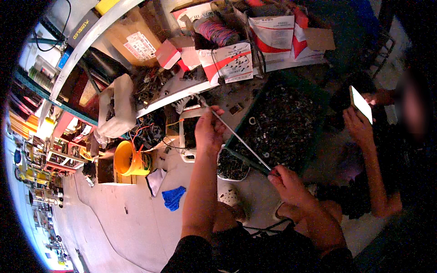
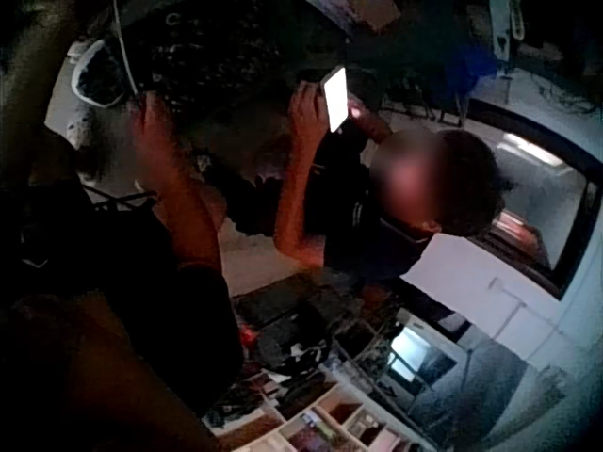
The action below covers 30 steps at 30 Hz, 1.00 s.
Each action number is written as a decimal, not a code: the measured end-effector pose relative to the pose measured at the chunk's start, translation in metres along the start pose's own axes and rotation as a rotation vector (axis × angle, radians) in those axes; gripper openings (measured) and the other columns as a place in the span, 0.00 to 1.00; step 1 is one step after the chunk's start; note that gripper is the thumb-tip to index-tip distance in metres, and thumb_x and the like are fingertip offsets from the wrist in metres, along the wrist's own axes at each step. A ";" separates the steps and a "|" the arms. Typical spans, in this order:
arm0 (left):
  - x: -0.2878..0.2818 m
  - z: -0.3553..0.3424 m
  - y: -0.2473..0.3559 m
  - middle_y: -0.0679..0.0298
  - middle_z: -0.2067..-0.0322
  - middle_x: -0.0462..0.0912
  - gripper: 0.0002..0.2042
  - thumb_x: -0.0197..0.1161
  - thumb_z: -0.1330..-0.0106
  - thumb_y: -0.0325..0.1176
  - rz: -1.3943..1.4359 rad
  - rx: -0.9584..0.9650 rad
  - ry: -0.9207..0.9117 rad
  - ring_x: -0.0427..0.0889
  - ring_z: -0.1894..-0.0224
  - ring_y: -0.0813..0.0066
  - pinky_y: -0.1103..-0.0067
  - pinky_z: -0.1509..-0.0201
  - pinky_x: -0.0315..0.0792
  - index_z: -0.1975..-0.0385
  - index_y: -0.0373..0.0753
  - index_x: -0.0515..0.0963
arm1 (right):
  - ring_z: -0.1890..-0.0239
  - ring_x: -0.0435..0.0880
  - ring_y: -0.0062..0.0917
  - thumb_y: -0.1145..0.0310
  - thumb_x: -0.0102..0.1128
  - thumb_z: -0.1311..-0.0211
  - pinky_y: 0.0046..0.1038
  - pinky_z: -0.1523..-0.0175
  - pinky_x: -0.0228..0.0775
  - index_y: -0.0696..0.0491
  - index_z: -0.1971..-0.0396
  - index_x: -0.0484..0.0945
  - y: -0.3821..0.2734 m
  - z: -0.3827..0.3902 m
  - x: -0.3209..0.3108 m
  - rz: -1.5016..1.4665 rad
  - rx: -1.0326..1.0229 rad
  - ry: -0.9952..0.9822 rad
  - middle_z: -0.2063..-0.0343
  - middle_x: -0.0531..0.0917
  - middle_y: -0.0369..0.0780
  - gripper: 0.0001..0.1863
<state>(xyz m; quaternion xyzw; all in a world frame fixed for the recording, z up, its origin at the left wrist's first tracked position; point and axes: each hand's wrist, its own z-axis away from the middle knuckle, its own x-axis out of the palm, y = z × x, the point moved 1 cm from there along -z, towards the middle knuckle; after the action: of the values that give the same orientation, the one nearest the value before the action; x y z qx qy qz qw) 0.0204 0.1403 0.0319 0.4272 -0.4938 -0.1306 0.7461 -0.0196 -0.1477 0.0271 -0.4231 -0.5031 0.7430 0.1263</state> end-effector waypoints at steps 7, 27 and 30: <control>0.040 0.022 -0.041 0.70 0.75 0.77 0.15 0.51 0.29 0.41 -0.488 -0.063 -0.154 0.61 0.82 0.88 0.86 0.79 0.54 0.62 0.36 0.80 | 0.75 0.72 0.27 0.60 0.49 0.32 0.32 0.69 0.65 0.58 0.63 0.69 0.007 -0.001 0.007 -0.079 0.017 0.165 0.78 0.74 0.41 0.14; 0.061 0.033 -0.063 0.78 0.84 0.68 0.13 0.52 0.30 0.39 -0.664 -0.036 -0.191 0.59 0.82 0.90 0.85 0.80 0.50 0.65 0.37 0.81 | 0.77 0.73 0.32 0.57 0.49 0.33 0.35 0.71 0.64 0.56 0.67 0.69 0.013 -0.038 0.021 -0.123 0.054 0.302 0.78 0.74 0.42 0.15; 0.057 0.030 -0.064 0.77 0.84 0.68 0.15 0.51 0.29 0.40 -0.678 -0.074 -0.195 0.59 0.82 0.90 0.85 0.80 0.50 0.65 0.37 0.81 | 0.83 0.69 0.23 0.58 0.49 0.32 0.30 0.77 0.60 0.55 0.69 0.69 0.012 -0.038 0.023 -0.146 0.033 0.333 0.84 0.70 0.37 0.14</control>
<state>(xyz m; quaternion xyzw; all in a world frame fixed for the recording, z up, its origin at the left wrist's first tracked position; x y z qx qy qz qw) 0.0366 0.0516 0.0228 0.5249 -0.3880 -0.4288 0.6245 -0.0017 -0.1144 0.0001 -0.5003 -0.4923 0.6597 0.2685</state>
